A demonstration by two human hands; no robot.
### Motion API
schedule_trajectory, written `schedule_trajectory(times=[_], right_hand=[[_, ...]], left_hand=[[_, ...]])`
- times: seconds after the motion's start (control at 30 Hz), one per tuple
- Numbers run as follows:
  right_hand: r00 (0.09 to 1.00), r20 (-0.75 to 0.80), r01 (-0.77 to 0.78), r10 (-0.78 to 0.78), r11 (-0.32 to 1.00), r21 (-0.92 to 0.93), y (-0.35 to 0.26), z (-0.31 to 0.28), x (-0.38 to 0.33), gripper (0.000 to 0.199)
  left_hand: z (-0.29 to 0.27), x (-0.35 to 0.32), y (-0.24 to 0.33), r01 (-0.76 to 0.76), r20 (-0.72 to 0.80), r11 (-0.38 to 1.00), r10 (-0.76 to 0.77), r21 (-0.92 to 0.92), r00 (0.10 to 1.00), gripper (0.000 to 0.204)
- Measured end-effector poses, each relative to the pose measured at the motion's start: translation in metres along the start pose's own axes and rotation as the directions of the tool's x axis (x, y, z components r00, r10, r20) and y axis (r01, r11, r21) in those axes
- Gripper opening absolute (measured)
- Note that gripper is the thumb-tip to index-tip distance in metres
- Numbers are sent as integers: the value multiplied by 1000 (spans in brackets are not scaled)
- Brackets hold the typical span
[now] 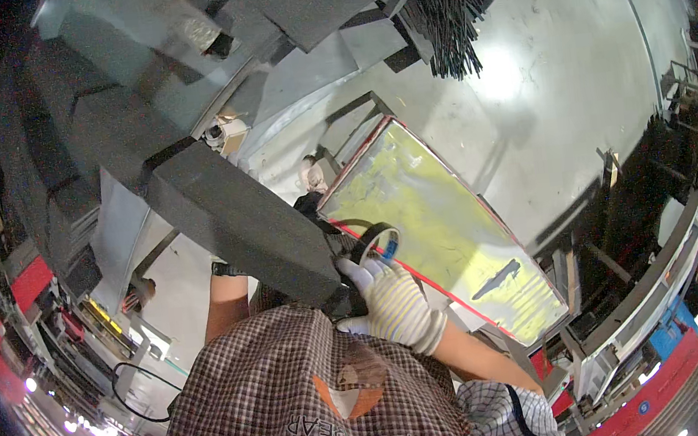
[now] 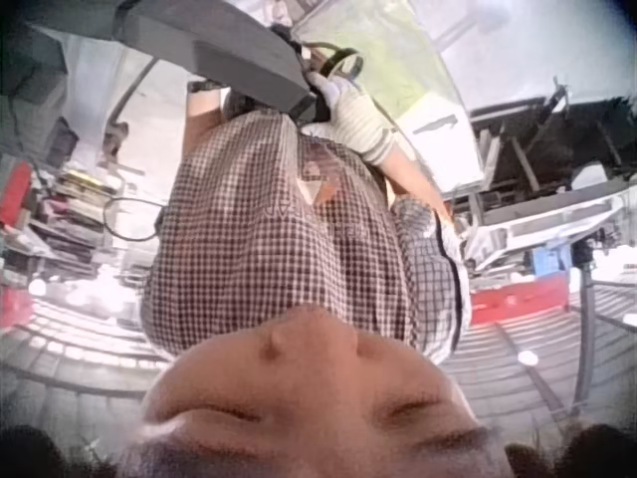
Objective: Applying adhesive labels and tape to manufactured foam or building blocks on a factory assembly table.
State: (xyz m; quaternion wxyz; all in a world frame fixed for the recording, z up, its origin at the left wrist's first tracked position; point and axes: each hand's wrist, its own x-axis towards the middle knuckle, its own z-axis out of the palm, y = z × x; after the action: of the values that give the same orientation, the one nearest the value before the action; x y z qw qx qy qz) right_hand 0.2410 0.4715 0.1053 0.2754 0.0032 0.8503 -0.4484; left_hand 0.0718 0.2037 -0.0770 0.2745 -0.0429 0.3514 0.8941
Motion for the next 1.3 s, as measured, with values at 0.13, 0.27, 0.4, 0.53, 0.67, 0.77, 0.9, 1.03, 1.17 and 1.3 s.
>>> schedule_trajectory(times=[0.13,0.27,0.4,0.53,0.67,0.77,0.9,1.03,1.17,1.3], right_hand=[[981,-180,56,-72,994,-94,-7,2,-21,73],[934,-357,-25,36,999,35,-17,4,-26,78],[958,-280,-34,-59,948,-317,-33,15,2,90],[903,-370,98,-218,944,-315,-47,19,49,84],[964,-206,121,-171,964,-235,-78,18,103,74],[936,-277,133,-217,948,-290,-124,24,159,63],[838,-430,204,-337,923,-326,-201,39,253,55],[866,-373,384,-333,921,71,-257,50,324,60],[764,-370,569,-529,822,-1,-239,31,314,56],[800,-441,467,-407,884,31,-132,-24,240,43]], left_hand=[[20,-13,-2,7,-179,995,12,103,984,57],[31,3,5,-16,225,979,63,-203,972,58],[37,31,34,50,127,752,45,-658,991,61],[39,12,62,-142,-309,970,76,-196,948,74],[23,-41,67,-69,-425,980,-17,-187,905,57],[10,-66,55,31,-312,956,-126,-292,942,63],[-3,-64,66,-131,-331,901,-15,-413,944,70],[-17,-44,135,-250,-439,821,0,-514,899,72],[-25,-15,192,-626,-593,653,321,-426,739,68],[-3,9,199,-775,-669,460,412,-433,618,61]])
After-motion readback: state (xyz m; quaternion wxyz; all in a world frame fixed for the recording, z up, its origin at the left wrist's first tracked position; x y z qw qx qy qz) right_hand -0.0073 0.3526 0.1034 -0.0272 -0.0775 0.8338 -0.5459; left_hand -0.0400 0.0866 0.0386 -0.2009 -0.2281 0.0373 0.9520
